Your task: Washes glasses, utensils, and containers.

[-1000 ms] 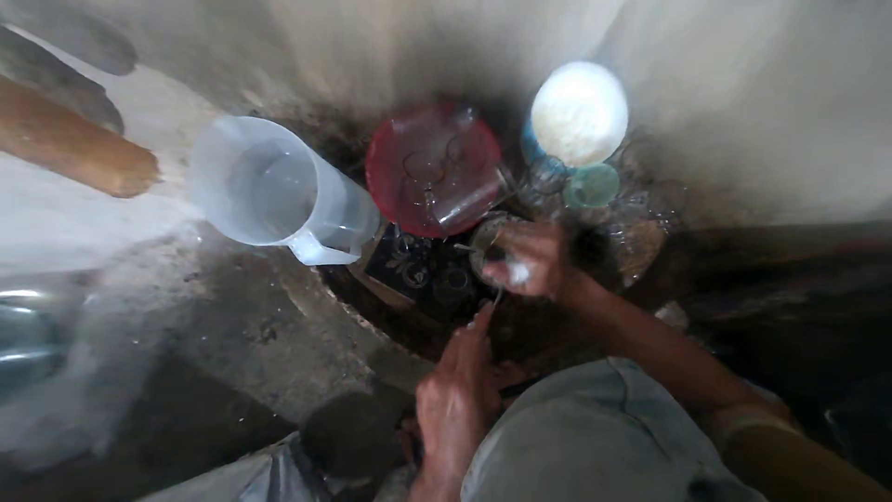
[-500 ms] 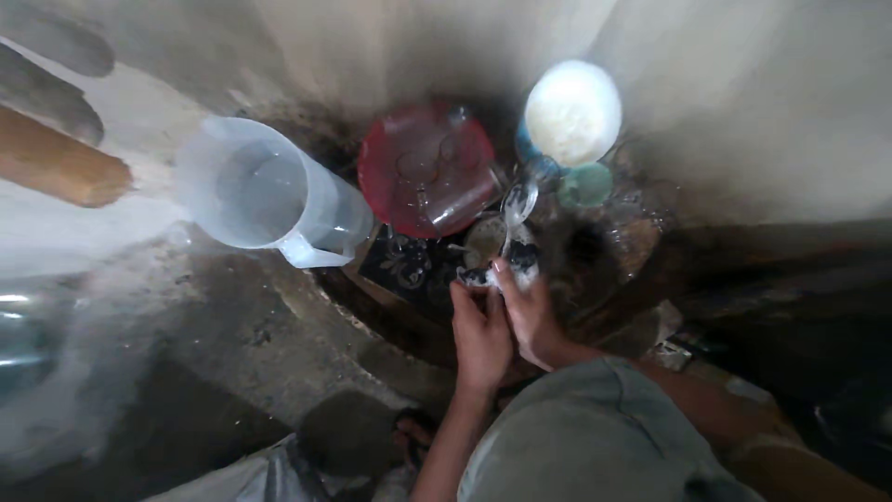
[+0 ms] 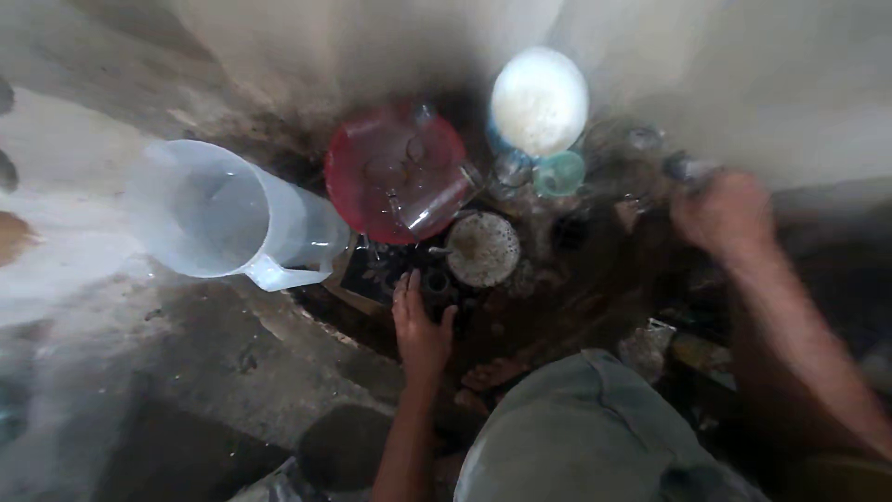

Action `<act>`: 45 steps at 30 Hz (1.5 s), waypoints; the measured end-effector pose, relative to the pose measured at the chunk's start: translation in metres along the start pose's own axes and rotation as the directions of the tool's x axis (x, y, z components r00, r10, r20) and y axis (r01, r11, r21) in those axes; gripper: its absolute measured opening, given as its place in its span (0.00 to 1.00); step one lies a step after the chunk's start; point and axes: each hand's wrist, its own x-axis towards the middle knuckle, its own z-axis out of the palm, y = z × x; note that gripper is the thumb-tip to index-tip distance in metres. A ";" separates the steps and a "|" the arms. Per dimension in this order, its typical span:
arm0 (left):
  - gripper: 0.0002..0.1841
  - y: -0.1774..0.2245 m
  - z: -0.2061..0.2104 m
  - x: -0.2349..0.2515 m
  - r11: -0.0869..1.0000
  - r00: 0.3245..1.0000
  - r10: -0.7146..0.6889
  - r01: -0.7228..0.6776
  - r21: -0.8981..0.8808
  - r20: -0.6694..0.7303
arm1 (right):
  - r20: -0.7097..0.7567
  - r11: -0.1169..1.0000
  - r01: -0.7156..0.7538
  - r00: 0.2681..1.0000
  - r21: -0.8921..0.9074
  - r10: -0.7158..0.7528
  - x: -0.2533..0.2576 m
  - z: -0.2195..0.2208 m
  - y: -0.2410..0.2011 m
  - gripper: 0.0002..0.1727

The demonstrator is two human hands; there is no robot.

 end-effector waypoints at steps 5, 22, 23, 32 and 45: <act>0.44 -0.006 0.019 0.016 0.994 0.986 -0.103 0.098 0.045 0.134 | 0.071 0.950 -0.109 0.988 -0.293 0.135 0.010 -0.016 -0.006 0.19; 0.42 -0.003 -0.004 -0.001 0.545 0.909 -0.058 0.376 -0.749 0.414 | -0.278 0.981 0.166 0.951 0.103 -0.132 0.001 0.009 -0.016 0.34; 0.38 0.003 0.000 -0.004 0.463 0.884 -0.090 0.445 -0.767 0.459 | -0.229 0.936 0.249 0.954 0.249 -0.193 -0.010 0.012 -0.028 0.39; 0.34 0.043 0.001 -0.022 0.668 0.924 -0.145 0.355 -0.653 0.354 | 0.442 0.684 0.142 0.667 0.715 -0.600 -0.082 0.097 -0.107 0.23; 0.33 0.044 -0.032 -0.006 0.470 0.644 -0.393 0.754 -0.459 0.656 | 0.119 0.046 0.763 -0.041 0.645 -0.992 -0.101 0.123 -0.136 0.24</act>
